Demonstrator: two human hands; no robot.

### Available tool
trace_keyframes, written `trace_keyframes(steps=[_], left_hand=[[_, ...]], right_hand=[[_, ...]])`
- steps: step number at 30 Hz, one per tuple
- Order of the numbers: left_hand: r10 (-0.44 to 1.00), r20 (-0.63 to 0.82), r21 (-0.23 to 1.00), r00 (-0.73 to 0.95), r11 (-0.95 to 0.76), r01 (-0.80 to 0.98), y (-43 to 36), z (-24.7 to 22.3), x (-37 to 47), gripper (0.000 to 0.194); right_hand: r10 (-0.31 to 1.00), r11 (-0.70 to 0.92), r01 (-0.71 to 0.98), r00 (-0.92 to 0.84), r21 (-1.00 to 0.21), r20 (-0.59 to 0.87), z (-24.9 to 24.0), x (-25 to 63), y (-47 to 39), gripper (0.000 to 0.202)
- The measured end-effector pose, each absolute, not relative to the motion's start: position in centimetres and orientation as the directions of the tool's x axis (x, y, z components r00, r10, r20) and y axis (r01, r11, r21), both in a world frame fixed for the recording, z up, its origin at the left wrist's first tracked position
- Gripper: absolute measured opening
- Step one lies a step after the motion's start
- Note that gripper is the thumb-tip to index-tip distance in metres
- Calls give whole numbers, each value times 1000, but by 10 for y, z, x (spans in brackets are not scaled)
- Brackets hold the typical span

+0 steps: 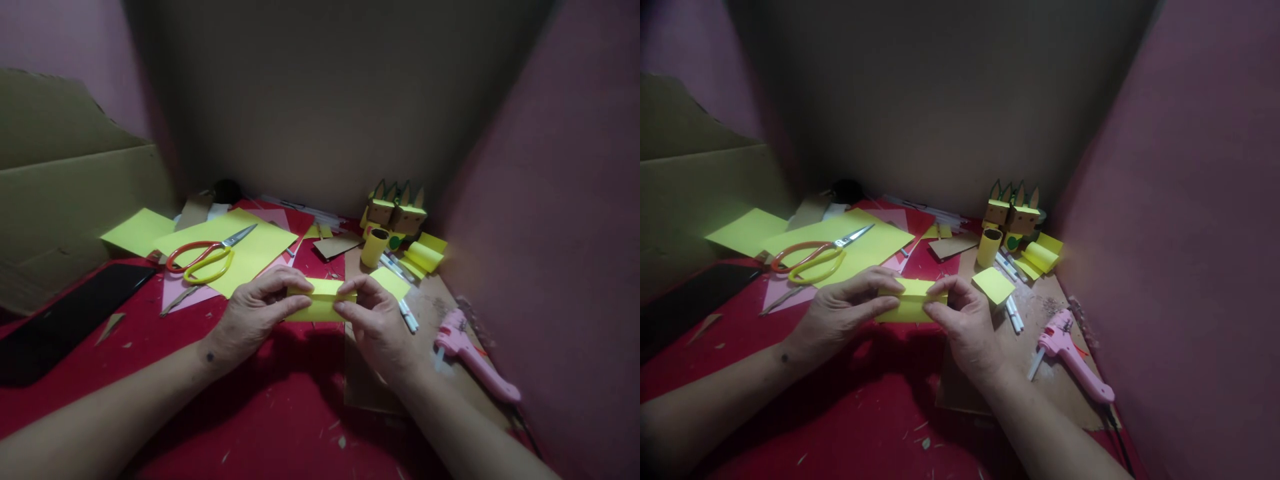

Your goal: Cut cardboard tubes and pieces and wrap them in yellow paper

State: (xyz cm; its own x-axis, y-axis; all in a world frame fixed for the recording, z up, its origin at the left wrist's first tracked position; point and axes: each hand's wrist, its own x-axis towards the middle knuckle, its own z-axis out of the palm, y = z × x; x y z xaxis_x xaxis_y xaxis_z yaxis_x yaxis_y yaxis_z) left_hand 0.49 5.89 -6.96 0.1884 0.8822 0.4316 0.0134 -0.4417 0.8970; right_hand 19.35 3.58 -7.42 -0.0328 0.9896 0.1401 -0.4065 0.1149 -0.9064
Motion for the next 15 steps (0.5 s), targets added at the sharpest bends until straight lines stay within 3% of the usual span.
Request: trace_keyframes(steps=[5, 15], left_hand=[[840, 498, 858, 215, -513, 16, 61, -71, 2, 16], [753, 599, 779, 273, -627, 21, 64, -79, -4, 21]], right_hand=[[988, 44, -452, -110, -891, 105, -73, 195, 34, 26], [992, 86, -381, -56, -921, 116, -80, 193, 36, 12]])
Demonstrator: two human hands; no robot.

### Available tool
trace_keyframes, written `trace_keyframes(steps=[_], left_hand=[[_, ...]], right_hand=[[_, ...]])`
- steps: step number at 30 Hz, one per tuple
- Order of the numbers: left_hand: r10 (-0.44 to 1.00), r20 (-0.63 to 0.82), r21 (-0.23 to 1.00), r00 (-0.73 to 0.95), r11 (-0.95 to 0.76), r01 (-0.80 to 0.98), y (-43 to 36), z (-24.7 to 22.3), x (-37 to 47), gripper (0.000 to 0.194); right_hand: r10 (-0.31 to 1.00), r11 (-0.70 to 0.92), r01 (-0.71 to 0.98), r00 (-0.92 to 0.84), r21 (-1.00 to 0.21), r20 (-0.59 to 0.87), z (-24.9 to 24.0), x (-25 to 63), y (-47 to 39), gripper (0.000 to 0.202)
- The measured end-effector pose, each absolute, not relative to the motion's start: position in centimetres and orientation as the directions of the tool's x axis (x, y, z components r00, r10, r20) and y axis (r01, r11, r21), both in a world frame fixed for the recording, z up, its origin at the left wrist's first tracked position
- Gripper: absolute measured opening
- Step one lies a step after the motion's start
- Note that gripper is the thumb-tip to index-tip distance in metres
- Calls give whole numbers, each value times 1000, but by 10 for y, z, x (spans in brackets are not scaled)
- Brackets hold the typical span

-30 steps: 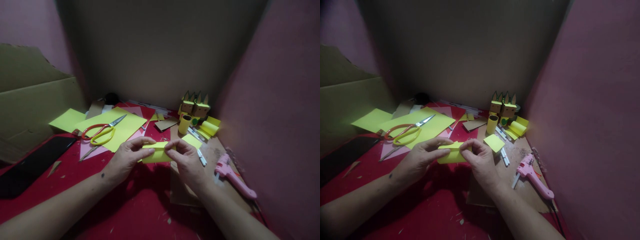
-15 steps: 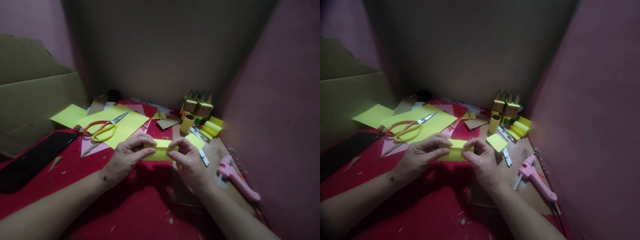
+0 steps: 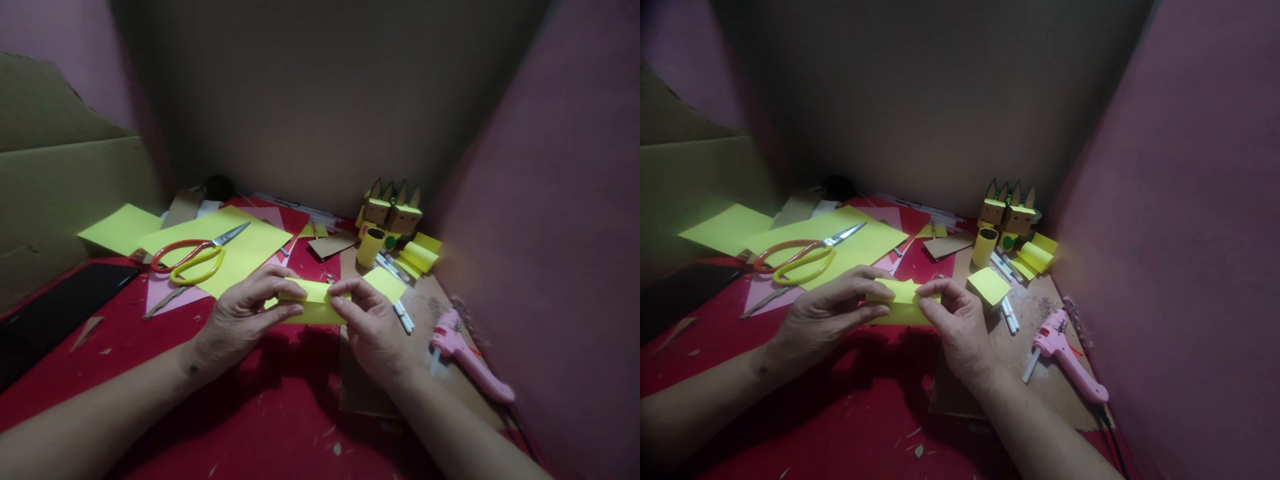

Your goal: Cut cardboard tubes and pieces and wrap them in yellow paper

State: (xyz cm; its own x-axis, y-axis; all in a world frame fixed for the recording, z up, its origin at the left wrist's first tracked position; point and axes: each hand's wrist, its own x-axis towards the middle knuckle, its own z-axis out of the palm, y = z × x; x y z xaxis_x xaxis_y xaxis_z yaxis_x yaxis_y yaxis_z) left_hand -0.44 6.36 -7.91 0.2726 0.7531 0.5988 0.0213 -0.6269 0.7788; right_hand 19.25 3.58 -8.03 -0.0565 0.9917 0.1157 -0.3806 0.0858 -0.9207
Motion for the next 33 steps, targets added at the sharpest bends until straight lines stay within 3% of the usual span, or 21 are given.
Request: trace_keyframes(steps=[9, 14, 17, 23, 33], left_hand=[[820, 520, 841, 239, -541, 23, 61, -78, -2, 18], [932, 352, 936, 87, -353, -9, 64, -78, 0, 47], [943, 331, 937, 23, -331, 113, 64, -73, -3, 34], [950, 271, 927, 156, -302, 223, 60, -58, -5, 24], [964, 105, 971, 246, -153, 184, 64, -62, -10, 26]], right_hand=[[993, 84, -368, -46, -926, 108, -84, 192, 35, 11], [979, 203, -249, 50, -947, 197, -85, 192, 34, 4], [948, 312, -156, 114, -937, 297, -85, 192, 33, 4], [901, 425, -61, 127, -903, 415, -84, 193, 31, 13], [893, 449, -8, 28, -893, 449, -82, 194, 30, 15]])
